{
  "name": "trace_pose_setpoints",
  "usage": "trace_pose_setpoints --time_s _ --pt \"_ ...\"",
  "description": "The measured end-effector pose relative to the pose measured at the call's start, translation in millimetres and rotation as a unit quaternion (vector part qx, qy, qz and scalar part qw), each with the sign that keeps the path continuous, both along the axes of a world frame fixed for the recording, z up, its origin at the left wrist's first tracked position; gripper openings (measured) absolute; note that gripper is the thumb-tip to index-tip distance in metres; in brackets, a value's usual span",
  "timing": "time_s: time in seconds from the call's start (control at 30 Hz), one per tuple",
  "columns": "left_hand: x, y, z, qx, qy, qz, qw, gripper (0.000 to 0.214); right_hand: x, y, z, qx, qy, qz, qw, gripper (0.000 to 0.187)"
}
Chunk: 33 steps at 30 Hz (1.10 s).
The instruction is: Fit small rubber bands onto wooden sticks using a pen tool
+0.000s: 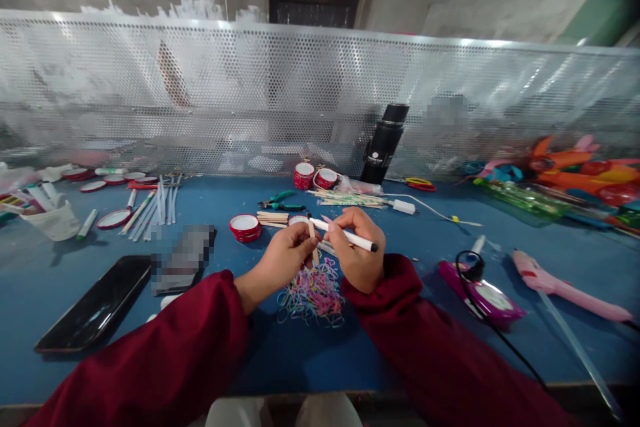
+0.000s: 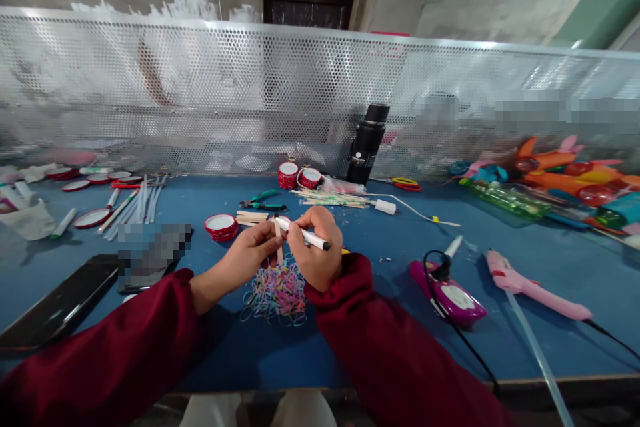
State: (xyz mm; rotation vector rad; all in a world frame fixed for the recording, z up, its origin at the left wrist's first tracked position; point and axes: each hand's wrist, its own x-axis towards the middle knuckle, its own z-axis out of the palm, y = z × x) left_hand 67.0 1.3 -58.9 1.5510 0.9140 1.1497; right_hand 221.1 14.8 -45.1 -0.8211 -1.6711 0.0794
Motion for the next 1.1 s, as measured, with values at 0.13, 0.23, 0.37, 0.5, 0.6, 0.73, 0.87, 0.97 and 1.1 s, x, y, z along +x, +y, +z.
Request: trace_pose_setpoints --time_s 0.13,0.23,0.37,0.5,0.6,0.73,0.87,0.97,1.1 --pt "-0.6 1.2 -3.1 -0.001 0.011 -0.004 1.0 0.023 -0.6 -0.3 1.3 0.005 0.01 -0.004 1.0 0.014" --pt "-0.9 1.3 -3.7 0.006 0.022 -0.003 1.0 0.021 0.0 0.3 1.3 0.002 0.015 -0.007 1.0 0.014" --pt "-0.7 0.4 -2.1 0.01 0.033 -0.01 0.999 0.02 1.8 1.9 0.1 -0.004 0.019 -0.008 1.0 0.012" --pt "-0.4 -0.7 0.5 0.001 0.02 -0.005 1.0 0.023 2.4 2.4 -0.1 -0.007 0.025 -0.012 1.0 0.012" --pt "-0.3 -1.0 1.9 -0.004 0.006 -0.002 1.0 0.027 2.2 1.5 0.5 -0.003 0.03 -0.019 0.999 0.014" --pt "0.2 -1.0 3.0 -0.003 0.0 -0.003 1.0 0.029 1.9 0.2 0.7 -0.004 0.029 -0.013 0.999 0.014" --pt "0.8 -1.5 3.6 -0.007 0.0 -0.002 1.0 0.029 1.5 0.5 -0.2 -0.001 0.016 -0.001 1.0 0.013" --pt "0.5 -1.6 3.1 -0.007 0.001 -0.002 1.0 0.027 1.2 0.6 -0.4 -0.002 0.008 -0.001 1.0 0.014" --pt "0.0 -1.1 2.4 -0.004 0.005 0.0 1.0 0.027 0.8 -0.1 0.5 -0.005 0.016 -0.014 1.0 0.013"
